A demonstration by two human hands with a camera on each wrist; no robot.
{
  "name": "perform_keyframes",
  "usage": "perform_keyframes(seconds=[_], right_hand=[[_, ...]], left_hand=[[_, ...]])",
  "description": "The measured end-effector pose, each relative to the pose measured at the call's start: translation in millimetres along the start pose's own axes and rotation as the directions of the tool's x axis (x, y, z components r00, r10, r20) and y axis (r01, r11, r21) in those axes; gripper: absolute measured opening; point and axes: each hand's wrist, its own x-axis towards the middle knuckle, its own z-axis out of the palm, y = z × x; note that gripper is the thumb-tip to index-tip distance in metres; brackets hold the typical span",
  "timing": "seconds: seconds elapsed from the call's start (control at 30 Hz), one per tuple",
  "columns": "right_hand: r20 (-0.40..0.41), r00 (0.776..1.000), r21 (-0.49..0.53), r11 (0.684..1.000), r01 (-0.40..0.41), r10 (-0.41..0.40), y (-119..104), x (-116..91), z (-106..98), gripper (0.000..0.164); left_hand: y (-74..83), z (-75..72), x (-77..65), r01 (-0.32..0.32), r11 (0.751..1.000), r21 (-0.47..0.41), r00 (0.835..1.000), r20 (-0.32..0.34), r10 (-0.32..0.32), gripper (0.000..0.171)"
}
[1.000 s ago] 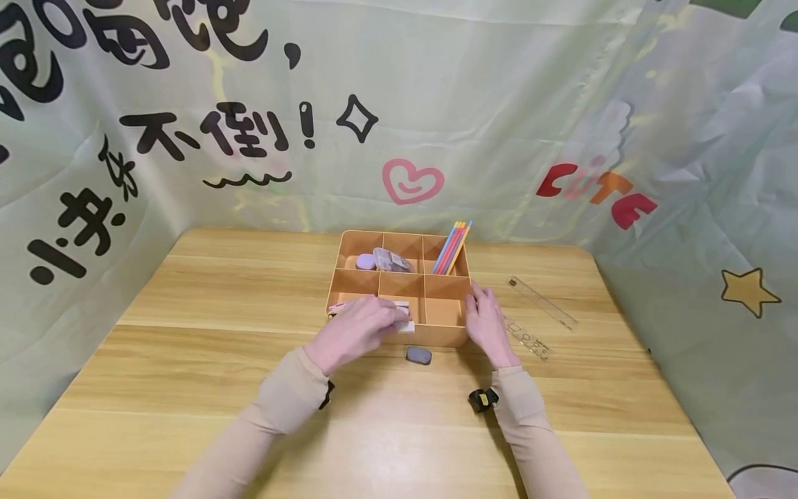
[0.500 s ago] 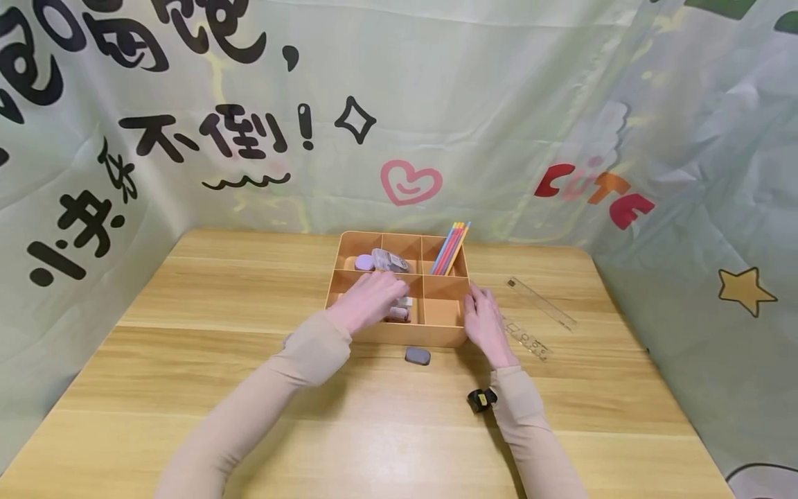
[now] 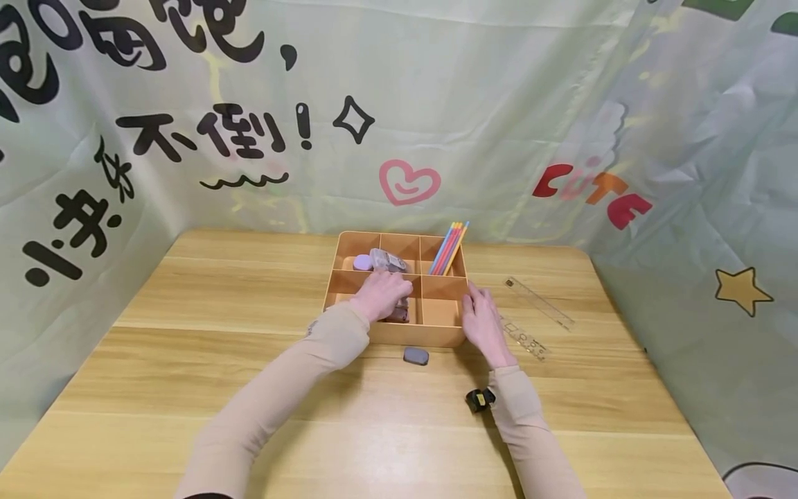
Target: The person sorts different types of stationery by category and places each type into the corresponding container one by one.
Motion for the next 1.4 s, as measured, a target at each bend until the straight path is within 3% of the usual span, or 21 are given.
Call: perform_keyframes(seconds=[0.17, 0.37, 0.5, 0.57, 0.7, 0.77, 0.83, 0.9, 0.97, 1.07, 1.13, 1.4], right_hand=[[-0.013, 1.0, -0.008, 1.0, 0.004, -0.004, 1, 1, 1, 0.046], [-0.01, 1.0, -0.007, 1.0, 0.007, -0.008, 1, 2, 1, 0.046], [-0.019, 1.0, -0.011, 1.0, 0.013, -0.014, 1, 1, 2, 0.046], [-0.018, 1.0, -0.008, 1.0, 0.011, -0.011, 0, 1, 1, 0.046], [-0.011, 1.0, -0.002, 1.0, 0.006, -0.006, 0, 1, 1, 0.047], [-0.008, 1.0, -0.001, 1.0, 0.006, -0.006, -1, 1, 1, 0.047], [-0.008, 1.0, -0.003, 1.0, 0.009, -0.009, -1, 1, 0, 0.047], [-0.008, 1.0, -0.004, 1.0, 0.011, -0.011, -1, 1, 0, 0.047], [-0.007, 1.0, -0.003, 1.0, 0.01, -0.01, -1, 1, 0, 0.047], [0.002, 1.0, -0.004, 1.0, 0.004, -0.004, 0, 1, 0, 0.048], [0.006, 1.0, -0.004, 1.0, 0.003, -0.003, 0, 1, 1, 0.048], [-0.012, 1.0, -0.018, 1.0, 0.021, -0.022, 1, 1, 1, 0.045]], left_hand=[[-0.6, 2.6, 0.2, 0.018, 1.0, -0.012, 1.0, 0.013, -0.018, 0.008], [-0.6, -3.9, -9.7, 0.019, 0.992, -0.122, 1.0, -0.018, -0.022, 0.004], [7.4, -14.8, -25.1, -0.019, 0.982, -0.19, 0.993, -0.116, -0.003, 0.009], [14.1, -18.8, -36.5, -0.058, 0.976, -0.211, 0.979, -0.206, 0.014, 0.01], [27.1, -17.9, -59.7, -0.172, 0.963, -0.21, 0.919, -0.387, 0.079, 0.01], [33.3, -15.1, -69.6, -0.219, 0.955, -0.201, 0.891, -0.44, 0.111, 0.009], [39.5, -11.9, -77.9, -0.255, 0.944, -0.207, 0.88, -0.453, 0.138, 0.01], [45.3, -8.8, -84.0, -0.274, 0.934, -0.227, 0.892, -0.423, 0.159, 0.011], [50.0, -5.0, -87.8, -0.272, 0.93, -0.249, 0.918, -0.357, 0.173, 0.013], [54.8, 2.1, -90.4, -0.229, 0.938, -0.26, 0.954, -0.252, 0.163, 0.016], [56.5, 7.5, -91.1, -0.197, 0.943, -0.269, 0.968, -0.204, 0.144, 0.018], [59.5, 22.3, -89.9, -0.148, 0.95, -0.275, 0.987, -0.107, 0.122, 0.028]])
